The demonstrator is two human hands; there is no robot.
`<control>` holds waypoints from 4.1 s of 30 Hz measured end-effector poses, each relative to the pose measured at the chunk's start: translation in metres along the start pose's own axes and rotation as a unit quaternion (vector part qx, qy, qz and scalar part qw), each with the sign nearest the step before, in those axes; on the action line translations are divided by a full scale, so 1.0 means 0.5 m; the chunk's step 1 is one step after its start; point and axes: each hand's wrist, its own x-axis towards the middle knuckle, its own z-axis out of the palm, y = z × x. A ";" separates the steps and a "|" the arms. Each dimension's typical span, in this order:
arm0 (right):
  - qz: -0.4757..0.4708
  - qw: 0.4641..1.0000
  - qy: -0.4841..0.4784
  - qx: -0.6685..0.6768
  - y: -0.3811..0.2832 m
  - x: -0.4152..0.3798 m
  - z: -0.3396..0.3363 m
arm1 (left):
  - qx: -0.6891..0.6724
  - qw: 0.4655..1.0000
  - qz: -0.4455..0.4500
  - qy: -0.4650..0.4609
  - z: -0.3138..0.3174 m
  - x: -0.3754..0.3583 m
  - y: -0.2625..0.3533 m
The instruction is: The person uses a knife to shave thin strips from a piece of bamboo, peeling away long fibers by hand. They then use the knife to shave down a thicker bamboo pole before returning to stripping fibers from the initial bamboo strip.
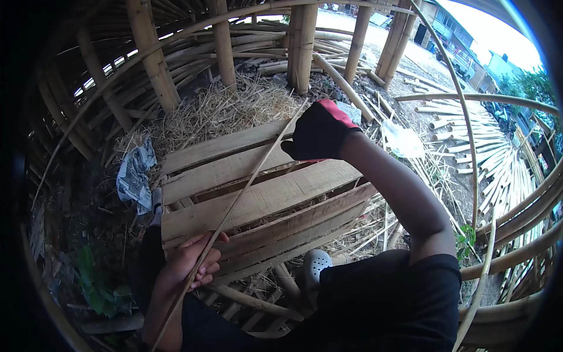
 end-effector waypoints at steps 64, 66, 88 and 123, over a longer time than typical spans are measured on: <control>-0.252 0.967 0.026 0.042 -0.227 -0.053 0.089 | -0.019 0.999 0.018 -0.030 -0.040 0.006 -0.020; -0.241 0.969 0.041 0.042 -0.224 -0.056 0.095 | -0.002 1.000 0.017 -0.016 -0.026 -0.004 -0.021; -0.282 0.922 0.244 0.107 -0.222 -0.051 0.119 | -0.031 0.999 0.024 0.005 -0.020 0.018 -0.026; -0.267 0.946 0.172 0.063 -0.200 -0.031 0.123 | -0.023 0.999 0.035 0.000 -0.004 -0.004 -0.024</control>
